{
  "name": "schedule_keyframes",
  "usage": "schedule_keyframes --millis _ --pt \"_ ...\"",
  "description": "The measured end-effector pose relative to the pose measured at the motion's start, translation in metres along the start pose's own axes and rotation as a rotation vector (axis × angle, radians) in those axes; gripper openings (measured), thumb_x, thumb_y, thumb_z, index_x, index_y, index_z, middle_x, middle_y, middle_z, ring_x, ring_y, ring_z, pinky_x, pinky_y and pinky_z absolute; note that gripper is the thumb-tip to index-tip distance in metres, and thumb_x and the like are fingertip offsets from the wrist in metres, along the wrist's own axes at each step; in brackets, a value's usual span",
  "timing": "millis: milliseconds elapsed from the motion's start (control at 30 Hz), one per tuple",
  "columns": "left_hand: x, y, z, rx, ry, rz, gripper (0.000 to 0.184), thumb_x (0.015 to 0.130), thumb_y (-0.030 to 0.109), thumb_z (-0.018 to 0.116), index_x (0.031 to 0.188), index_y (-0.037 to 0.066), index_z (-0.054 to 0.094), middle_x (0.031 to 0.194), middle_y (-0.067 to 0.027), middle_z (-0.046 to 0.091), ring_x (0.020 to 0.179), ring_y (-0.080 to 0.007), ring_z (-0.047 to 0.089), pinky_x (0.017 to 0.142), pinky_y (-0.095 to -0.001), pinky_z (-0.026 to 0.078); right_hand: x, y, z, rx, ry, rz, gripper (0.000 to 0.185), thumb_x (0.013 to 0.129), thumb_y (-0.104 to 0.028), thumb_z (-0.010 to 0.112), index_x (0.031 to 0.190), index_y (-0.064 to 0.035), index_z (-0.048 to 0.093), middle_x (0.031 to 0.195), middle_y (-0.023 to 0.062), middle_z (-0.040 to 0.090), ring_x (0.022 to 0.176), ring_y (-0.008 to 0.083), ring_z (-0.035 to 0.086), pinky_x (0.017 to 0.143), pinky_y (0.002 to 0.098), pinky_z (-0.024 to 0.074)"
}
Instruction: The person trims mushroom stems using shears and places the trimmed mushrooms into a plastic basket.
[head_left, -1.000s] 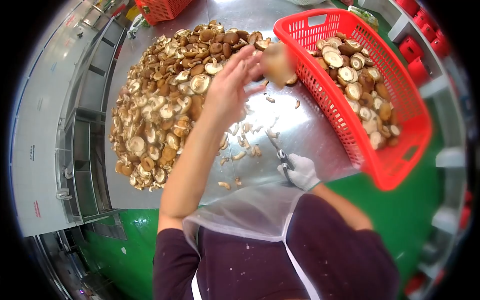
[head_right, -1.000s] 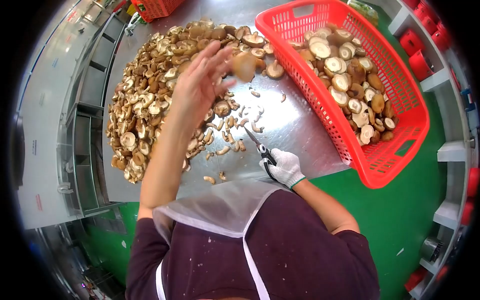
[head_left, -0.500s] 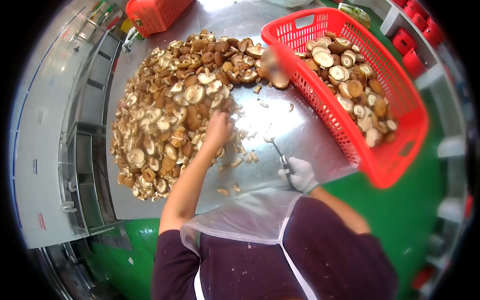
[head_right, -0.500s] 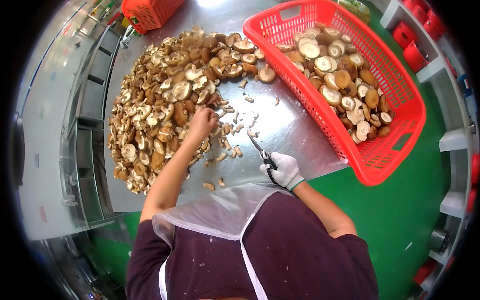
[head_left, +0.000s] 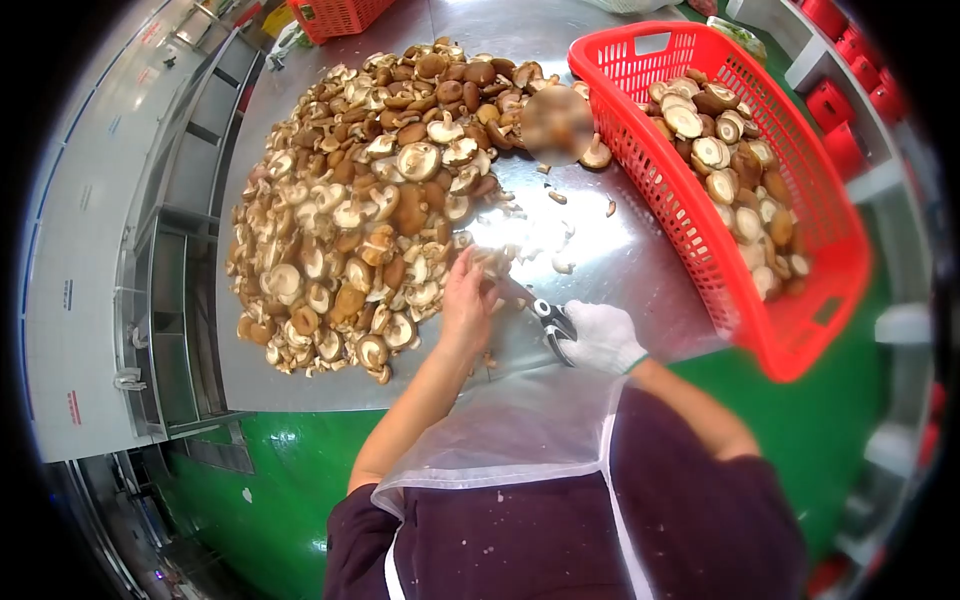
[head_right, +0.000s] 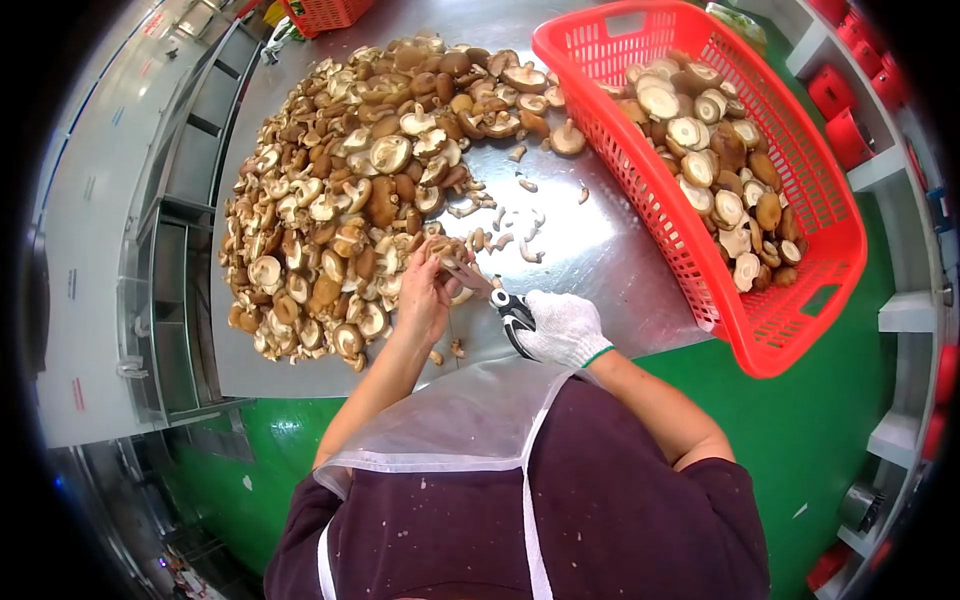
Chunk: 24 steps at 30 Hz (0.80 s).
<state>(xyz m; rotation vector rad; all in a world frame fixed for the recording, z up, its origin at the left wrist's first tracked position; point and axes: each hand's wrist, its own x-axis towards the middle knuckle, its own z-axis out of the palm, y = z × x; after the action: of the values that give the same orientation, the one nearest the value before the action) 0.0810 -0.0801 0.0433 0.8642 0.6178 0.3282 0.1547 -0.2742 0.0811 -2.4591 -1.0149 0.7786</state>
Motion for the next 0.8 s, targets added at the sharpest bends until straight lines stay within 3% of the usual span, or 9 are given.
schedule_keyframes --millis 233,333,667,800 --pt "-0.012 -0.015 0.012 -0.069 0.12 -0.002 0.037 0.093 0.001 0.033 0.129 0.003 0.03 0.121 -0.0173 0.054 0.111 -0.029 0.058 0.091 -0.0389 0.053 -0.003 -0.001 0.01 -0.013 0.103 0.029 0.036 0.084 -0.043 0.056 0.08 -0.0076 0.063 0.073 0.0168 0.065 0.069 0.0369 0.065 0.065 0.047 0.0512" --pt "-0.013 -0.019 0.013 -0.089 0.068 0.023 0.044 0.09 0.002 0.041 0.132 0.008 0.029 0.119 -0.0142 0.052 0.102 -0.0206 0.055 0.085 -0.0336 0.048 -0.004 -0.005 0.004 -0.053 0.109 0.021 0.035 0.083 -0.041 0.057 0.079 -0.0065 0.063 0.072 0.017 0.065 0.067 0.0367 0.065 0.063 0.047 0.0516" --pt "-0.017 -0.024 0.018 -0.004 -0.041 0.1 0.05 0.09 0.0 0.041 0.139 0.007 0.03 0.123 -0.0104 0.051 0.109 -0.0173 0.053 0.091 -0.0315 0.046 -0.004 -0.011 -0.004 -0.171 0.171 -0.042 0.032 0.079 -0.038 0.061 0.078 -0.0058 0.063 0.069 0.0166 0.065 0.061 0.035 0.066 0.057 0.0456 0.0525" --pt "-0.02 -0.026 0.018 0.021 -0.007 0.069 0.05 0.09 0.0 0.042 0.138 0.008 0.032 0.125 -0.0099 0.05 0.111 -0.0176 0.052 0.092 -0.0321 0.046 -0.004 -0.003 0.001 -0.188 0.238 -0.123 0.033 0.082 -0.037 0.058 0.074 -0.0059 0.059 0.064 0.0159 0.063 0.059 0.0354 0.064 0.055 0.0464 0.0506"
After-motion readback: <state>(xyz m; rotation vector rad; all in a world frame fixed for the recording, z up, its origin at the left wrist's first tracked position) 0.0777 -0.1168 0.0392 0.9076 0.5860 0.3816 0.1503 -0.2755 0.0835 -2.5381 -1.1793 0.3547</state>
